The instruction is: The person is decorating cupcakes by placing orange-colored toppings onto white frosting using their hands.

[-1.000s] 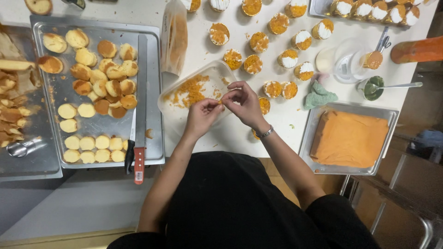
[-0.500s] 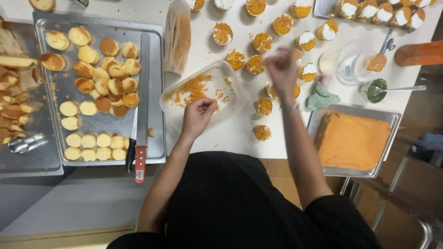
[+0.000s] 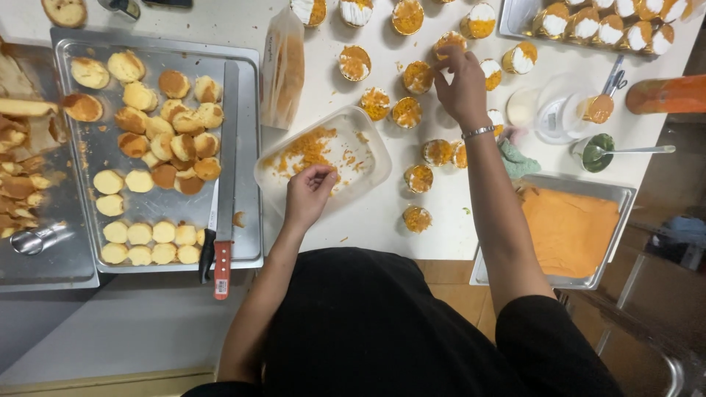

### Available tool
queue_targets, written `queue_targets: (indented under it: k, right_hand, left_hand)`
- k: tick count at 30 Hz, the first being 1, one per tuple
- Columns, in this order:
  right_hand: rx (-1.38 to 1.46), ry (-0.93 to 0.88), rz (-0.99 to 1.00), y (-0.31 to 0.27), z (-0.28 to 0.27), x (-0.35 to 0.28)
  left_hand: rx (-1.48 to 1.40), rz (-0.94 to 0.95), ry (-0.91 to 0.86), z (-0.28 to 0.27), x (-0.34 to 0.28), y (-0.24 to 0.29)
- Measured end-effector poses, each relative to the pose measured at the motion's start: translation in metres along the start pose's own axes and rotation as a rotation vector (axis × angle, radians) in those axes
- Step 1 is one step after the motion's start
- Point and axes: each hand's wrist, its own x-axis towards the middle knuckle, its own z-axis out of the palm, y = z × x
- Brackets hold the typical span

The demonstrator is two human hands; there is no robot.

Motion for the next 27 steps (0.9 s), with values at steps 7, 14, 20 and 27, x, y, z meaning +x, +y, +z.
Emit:
queue_targets:
  k: [7, 14, 20, 27]
  right_hand:
    - [0.052, 0.009, -0.002, -0.007, -0.006, -0.007]
    - [0.203, 0.123, 0.017, -0.015, 0.000, -0.024]
    - [0.633, -0.116, 0.135, -0.097, 0.024, -0.083]
    - [0.839, -0.232, 0.133, -0.154, 0.037, -0.119]
  left_hand:
    - [-0.008, -0.008, -0.009, 0.004, 0.002, 0.004]
    - [-0.017, -0.011, 0.002, 0.001, 0.005, -0.006]
    - [-0.170, -0.057, -0.009, 0.009, 0.008, -0.011]
    - [-0.125, 0.031, -0.066, 0.017, -0.001, 0.010]
